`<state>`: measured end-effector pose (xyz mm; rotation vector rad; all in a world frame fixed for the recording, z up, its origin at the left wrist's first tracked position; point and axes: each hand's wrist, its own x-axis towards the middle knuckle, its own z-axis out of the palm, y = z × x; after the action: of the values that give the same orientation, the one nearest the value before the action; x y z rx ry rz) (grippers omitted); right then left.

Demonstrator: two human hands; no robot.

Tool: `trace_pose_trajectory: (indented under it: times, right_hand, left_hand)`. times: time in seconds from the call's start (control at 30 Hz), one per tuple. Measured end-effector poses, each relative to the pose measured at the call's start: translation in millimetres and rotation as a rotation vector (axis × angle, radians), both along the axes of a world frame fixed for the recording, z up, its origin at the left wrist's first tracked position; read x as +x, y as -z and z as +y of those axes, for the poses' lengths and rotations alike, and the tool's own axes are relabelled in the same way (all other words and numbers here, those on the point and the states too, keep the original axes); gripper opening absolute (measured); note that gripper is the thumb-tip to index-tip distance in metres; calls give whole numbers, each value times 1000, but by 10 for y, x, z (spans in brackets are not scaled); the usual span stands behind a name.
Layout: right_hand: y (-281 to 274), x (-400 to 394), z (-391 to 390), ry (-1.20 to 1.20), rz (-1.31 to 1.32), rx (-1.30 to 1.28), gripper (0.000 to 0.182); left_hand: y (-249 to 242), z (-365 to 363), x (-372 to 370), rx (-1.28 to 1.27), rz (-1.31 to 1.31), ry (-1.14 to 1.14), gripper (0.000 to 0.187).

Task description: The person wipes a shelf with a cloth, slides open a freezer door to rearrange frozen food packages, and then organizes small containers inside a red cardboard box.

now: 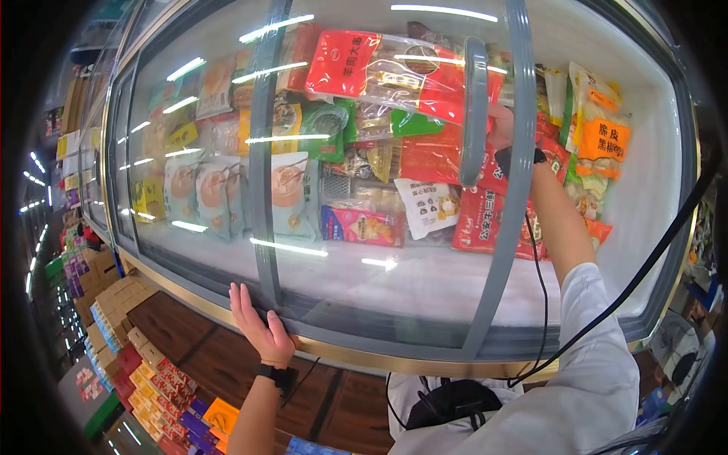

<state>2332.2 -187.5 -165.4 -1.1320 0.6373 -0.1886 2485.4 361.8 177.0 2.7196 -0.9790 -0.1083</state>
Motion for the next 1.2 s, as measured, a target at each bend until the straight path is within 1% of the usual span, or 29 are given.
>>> trace_pose_trajectory:
  times: [0.03,0.1,0.17,0.2,0.23,0.3,0.33,0.47,0.5,0.53,0.6,0.7,0.73,0.8,0.87,0.93,1.0,1.17,1.2]
  right_hand:
    - [5,10,0,-3,1,4,25]
    - [-923,273,258,131,-82,434,24]
    - [-1366,399,415,127,-65,478,27]
    - [-1449,411,463,124,-50,518,31]
    - [-1414,396,505,126,-50,518,31]
    - [-1203,364,609,18,-8,181,34]
    - [-1016,314,628,-23,30,117,34]
    - [228,62,765,-224,237,378,31]
    - [458,-18,851,-261,266,435,31]
    - [523,-63,907,-261,271,437,31]
    - [519,-196,1091,-225,373,362,32]
    - [-1013,-209,1144,-89,276,287,33]
    - [-862,-318,1105,-76,268,269,32]
    - [-194,-740,873,-12,246,263,29]
    - [268,-1290,626,85,222,253,27]
    - [-36,-1486,462,114,264,334,24]
    - [-224,-1553,411,143,277,401,21]
    - [-337,-1405,452,163,233,507,16]
    - [-347,-1404,446,173,259,497,16]
  left_hand:
    - [7,8,-1,4,1,-3,56]
    - [24,16,7,-8,1,-18,61]
    - [26,32,10,-3,2,-19,61]
    - [26,37,12,-1,2,-19,61]
    - [30,36,15,-2,2,-17,61]
    - [27,34,14,-4,7,-16,61]
    - [24,33,11,-3,7,-14,61]
    - [17,17,14,11,17,-24,62]
    - [16,11,11,14,22,-27,62]
    - [14,10,9,15,27,-28,62]
    - [-1,14,13,37,22,2,57]
    - [-9,2,9,36,30,2,57]
    - [-15,-9,11,37,31,0,57]
    - [-11,-22,2,14,27,-28,62]
    - [-8,-14,7,13,33,-31,62]
    - [3,-5,6,9,34,-28,62]
    - [9,7,19,11,27,-31,62]
    - [3,7,12,9,30,-37,62]
    - [3,7,18,8,29,-35,62]
